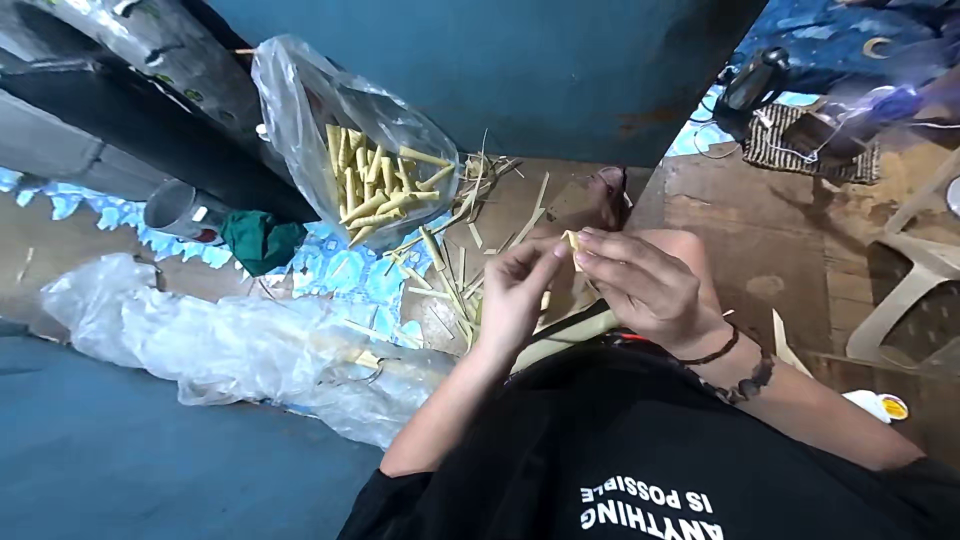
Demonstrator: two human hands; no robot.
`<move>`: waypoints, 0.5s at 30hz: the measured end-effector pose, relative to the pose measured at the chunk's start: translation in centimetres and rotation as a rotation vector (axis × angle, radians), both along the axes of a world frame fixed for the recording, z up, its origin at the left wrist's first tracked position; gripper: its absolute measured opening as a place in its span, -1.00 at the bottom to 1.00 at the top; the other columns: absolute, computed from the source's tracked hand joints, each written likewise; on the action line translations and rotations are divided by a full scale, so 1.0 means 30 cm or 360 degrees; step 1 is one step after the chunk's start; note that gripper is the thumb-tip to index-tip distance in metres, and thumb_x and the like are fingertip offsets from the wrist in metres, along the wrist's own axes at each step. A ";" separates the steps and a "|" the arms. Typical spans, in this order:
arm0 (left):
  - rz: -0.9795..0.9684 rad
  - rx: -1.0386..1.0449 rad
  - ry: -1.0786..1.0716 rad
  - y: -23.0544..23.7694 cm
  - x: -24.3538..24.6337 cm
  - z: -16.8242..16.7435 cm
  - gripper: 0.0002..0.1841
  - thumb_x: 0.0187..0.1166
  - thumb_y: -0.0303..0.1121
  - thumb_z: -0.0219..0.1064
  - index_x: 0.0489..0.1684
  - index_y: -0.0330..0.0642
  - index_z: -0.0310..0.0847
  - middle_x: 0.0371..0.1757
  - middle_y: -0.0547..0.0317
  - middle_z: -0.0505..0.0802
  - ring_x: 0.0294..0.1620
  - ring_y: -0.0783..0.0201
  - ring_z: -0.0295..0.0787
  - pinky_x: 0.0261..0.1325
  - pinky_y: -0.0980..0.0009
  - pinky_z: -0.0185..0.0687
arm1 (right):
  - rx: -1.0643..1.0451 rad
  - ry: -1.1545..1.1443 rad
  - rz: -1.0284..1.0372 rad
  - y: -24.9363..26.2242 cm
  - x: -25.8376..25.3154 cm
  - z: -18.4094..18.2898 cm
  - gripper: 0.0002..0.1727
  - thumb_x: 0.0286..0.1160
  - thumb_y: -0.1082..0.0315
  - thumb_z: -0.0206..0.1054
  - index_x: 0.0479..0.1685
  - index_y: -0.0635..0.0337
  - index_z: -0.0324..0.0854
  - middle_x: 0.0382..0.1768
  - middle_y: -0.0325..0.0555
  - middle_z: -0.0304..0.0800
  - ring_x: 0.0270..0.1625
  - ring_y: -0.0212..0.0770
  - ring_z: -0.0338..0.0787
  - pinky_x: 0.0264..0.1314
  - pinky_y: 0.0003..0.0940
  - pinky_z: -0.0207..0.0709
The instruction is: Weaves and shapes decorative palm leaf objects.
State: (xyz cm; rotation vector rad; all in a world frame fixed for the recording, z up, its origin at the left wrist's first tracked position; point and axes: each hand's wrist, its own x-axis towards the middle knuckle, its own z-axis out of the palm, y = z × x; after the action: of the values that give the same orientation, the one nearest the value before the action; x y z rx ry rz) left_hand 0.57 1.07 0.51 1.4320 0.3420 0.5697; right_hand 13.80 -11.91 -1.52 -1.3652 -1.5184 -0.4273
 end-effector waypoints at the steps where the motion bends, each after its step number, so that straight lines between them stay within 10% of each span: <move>1: -0.0094 -0.0009 -0.0036 0.001 -0.014 0.014 -0.83 0.63 -0.46 0.33 0.04 -0.25 0.77 -0.29 0.28 0.88 -0.39 0.51 0.76 -0.25 0.54 0.74 | 0.0000 0.0102 0.0078 -0.001 0.003 0.001 -0.84 0.59 0.50 0.35 -0.03 0.37 0.80 0.16 0.21 0.82 0.37 -0.06 0.79 0.46 -0.27 0.66; 4: -0.0193 0.0216 -0.0067 0.010 -0.019 0.016 -0.72 0.60 -0.59 0.30 0.23 -0.41 0.67 -0.15 0.16 0.91 -0.28 0.46 0.84 -0.12 0.48 0.82 | -0.0134 0.0490 0.0096 -0.009 0.015 0.047 -0.78 0.61 0.41 0.36 -0.01 0.40 0.81 0.15 0.08 0.86 0.25 -0.25 0.84 0.34 -0.39 0.72; 9: 0.0262 0.0376 -0.0184 -0.002 0.014 -0.032 -0.94 0.47 -0.56 0.48 -0.23 -0.26 0.75 -0.39 0.31 0.86 -0.49 0.55 0.72 -0.37 0.59 0.70 | -0.0010 0.0377 -0.0220 -0.001 -0.018 0.053 -0.82 0.46 0.46 0.49 -0.09 0.40 0.82 -0.14 0.01 0.91 -0.08 -0.32 0.89 0.05 -0.44 0.78; 15: -0.0240 -0.0918 -0.0069 -0.044 -0.012 0.008 -0.82 0.69 -0.37 0.27 -0.02 0.00 0.84 -0.21 0.26 0.92 -0.27 0.47 0.85 -0.09 0.50 0.80 | 0.0144 0.0107 0.0002 -0.031 -0.048 0.000 -0.88 0.46 0.51 0.49 -0.09 0.29 0.81 0.16 0.06 0.82 0.39 -0.13 0.77 0.48 -0.26 0.67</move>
State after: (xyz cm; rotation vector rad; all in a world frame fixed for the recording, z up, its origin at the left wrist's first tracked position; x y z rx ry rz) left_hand 0.20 -0.25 0.75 0.8782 0.3271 0.3387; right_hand 12.37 -12.84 -1.52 -1.2957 -1.4284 -0.4400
